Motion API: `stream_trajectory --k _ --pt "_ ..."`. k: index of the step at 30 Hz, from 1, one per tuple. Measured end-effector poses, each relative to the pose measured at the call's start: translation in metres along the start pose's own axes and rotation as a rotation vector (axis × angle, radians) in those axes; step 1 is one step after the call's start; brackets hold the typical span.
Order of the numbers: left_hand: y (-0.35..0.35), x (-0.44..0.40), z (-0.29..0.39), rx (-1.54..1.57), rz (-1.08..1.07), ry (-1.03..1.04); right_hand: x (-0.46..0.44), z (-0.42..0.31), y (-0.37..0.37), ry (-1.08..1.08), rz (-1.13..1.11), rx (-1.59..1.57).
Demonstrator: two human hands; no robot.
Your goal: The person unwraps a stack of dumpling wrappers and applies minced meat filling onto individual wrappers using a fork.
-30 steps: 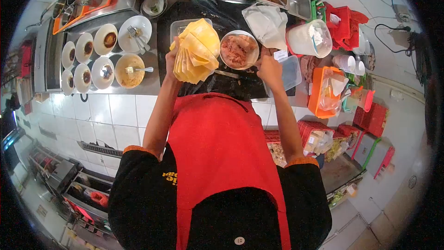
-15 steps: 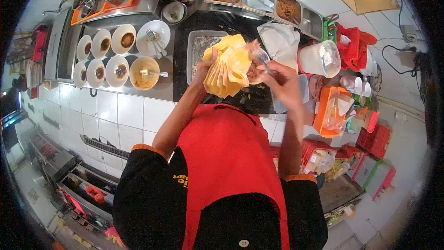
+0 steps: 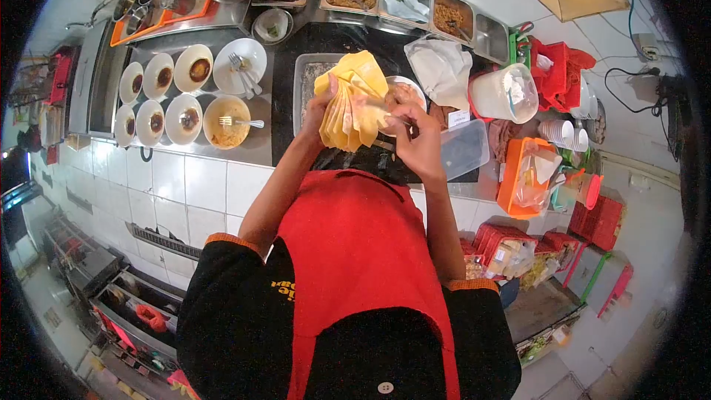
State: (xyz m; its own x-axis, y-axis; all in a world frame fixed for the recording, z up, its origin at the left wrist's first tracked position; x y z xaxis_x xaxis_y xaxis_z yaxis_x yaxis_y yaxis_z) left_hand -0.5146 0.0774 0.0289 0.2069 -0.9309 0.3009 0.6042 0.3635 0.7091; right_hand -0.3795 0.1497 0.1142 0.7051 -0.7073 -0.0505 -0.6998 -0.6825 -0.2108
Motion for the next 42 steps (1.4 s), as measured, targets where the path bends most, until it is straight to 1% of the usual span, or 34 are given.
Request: stream_trajectory --k 3,5,6,7,8,9,10,12,13,14,16,17,18,20,21,22,24,26,27,28,29,32,33,35,36,37,40,41,42 --pt "0.002 0.001 -0.002 -0.009 0.016 -0.018 0.001 0.009 -0.009 0.039 0.055 -0.027" --pt "0.006 0.003 -0.002 0.017 0.006 -0.025 0.002 0.002 -0.008 -0.042 0.034 -0.146" --pt "0.008 0.003 -0.003 0.044 -0.005 -0.031 0.003 -0.003 -0.008 -0.042 0.034 -0.146" --pt "0.007 0.002 -0.003 0.044 -0.004 -0.031 0.006 -0.014 0.005 -0.021 -0.097 -0.169" --pt "0.011 0.000 -0.003 0.165 -0.069 -0.019 0.009 -0.025 0.019 -0.002 -0.228 -0.190" --pt "0.015 -0.001 -0.001 0.285 -0.134 -0.007 0.010 -0.041 0.029 -0.041 -0.283 -0.263" --pt "0.013 -0.001 -0.003 0.285 -0.133 -0.008 0.011 -0.041 0.030 -0.040 -0.282 -0.265" --pt "0.014 0.000 0.000 0.347 -0.185 0.013 0.012 -0.037 0.029 -0.011 -0.242 -0.382" --pt "0.011 0.000 0.000 0.333 -0.154 0.023 0.011 -0.041 0.022 -0.080 -0.171 -0.392" --pt "0.008 0.000 0.000 0.333 -0.150 0.028 0.013 -0.038 0.021 -0.081 -0.176 -0.394" --pt "0.013 0.002 0.004 0.479 -0.252 0.043 0.013 -0.039 0.015 -0.107 -0.145 -0.200" --pt "0.011 0.002 0.004 0.479 -0.252 0.044 0.013 -0.045 0.016 -0.151 -0.166 -0.175" --pt "0.011 0.003 0.003 0.437 -0.253 0.031 0.013 -0.044 0.015 -0.149 -0.164 -0.174" --pt "0.012 0.003 -0.001 0.394 -0.258 0.013 0.010 -0.043 0.005 -0.158 -0.094 -0.083" --pt "0.011 0.002 -0.004 0.364 -0.219 -0.005 0.006 -0.042 0.004 -0.157 -0.091 -0.083" --pt "0.011 0.002 -0.007 0.334 -0.180 -0.022 -0.001 -0.043 -0.012 -0.155 0.052 -0.159" --pt "0.017 0.006 -0.005 0.329 -0.167 -0.024 -0.001 -0.050 -0.029 -0.154 0.191 -0.235" --pt "0.018 0.007 -0.003 0.322 -0.153 -0.024 0.004 -0.058 -0.016 -0.105 0.029 -0.217" --pt "0.019 0.006 -0.005 0.323 -0.164 -0.034 0.008 -0.039 -0.001 -0.065 -0.123 -0.187" --pt "0.020 0.005 -0.007 0.325 -0.175 -0.044 0.011 -0.035 0.002 -0.066 -0.122 -0.185" --pt "0.019 0.003 -0.007 0.326 -0.176 -0.043 0.015 -0.024 0.003 0.022 -0.068 -0.228" --pt "0.015 0.003 -0.008 0.375 -0.223 -0.023 0.013 -0.006 -0.009 0.047 0.101 -0.319" --pt "0.011 0.003 -0.008 0.366 -0.200 -0.011 0.009 -0.007 -0.020 0.061 0.146 -0.261" --pt "0.008 0.003 -0.007 0.356 -0.179 0.004 0.007 -0.023 -0.021 0.001 0.167 -0.348" --pt "0.012 0.004 -0.006 0.379 -0.220 0.002 0.006 -0.032 -0.022 -0.030 0.176 -0.391" --pt "0.018 0.004 -0.004 0.402 -0.264 0.002 0.007 -0.037 -0.013 -0.055 0.070 -0.243" --pt "0.023 0.006 -0.007 0.329 -0.246 -0.044 0.002 -0.018 -0.005 -0.022 -0.045 -0.188" --pt "0.023 0.005 -0.008 0.329 -0.247 -0.044 -0.004 -0.021 -0.019 -0.103 0.043 -0.180" --pt "0.016 0.003 -0.013 0.280 -0.169 -0.059 -0.006 -0.025 -0.032 -0.140 0.088 -0.185"
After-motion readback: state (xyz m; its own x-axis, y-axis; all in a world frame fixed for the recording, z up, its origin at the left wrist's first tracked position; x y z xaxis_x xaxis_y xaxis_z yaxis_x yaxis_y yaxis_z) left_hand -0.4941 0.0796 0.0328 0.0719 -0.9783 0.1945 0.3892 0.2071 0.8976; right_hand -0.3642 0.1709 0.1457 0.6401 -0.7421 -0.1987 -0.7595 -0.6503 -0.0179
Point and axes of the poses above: each hand's wrist, its own x-axis away from the middle knuckle, its own y-axis out of the palm, z = x × y, the point moved 10 cm from there along -x, towards the middle knuckle, and after that the axes turned 13 degrees about -x, right-handed, at the moved point
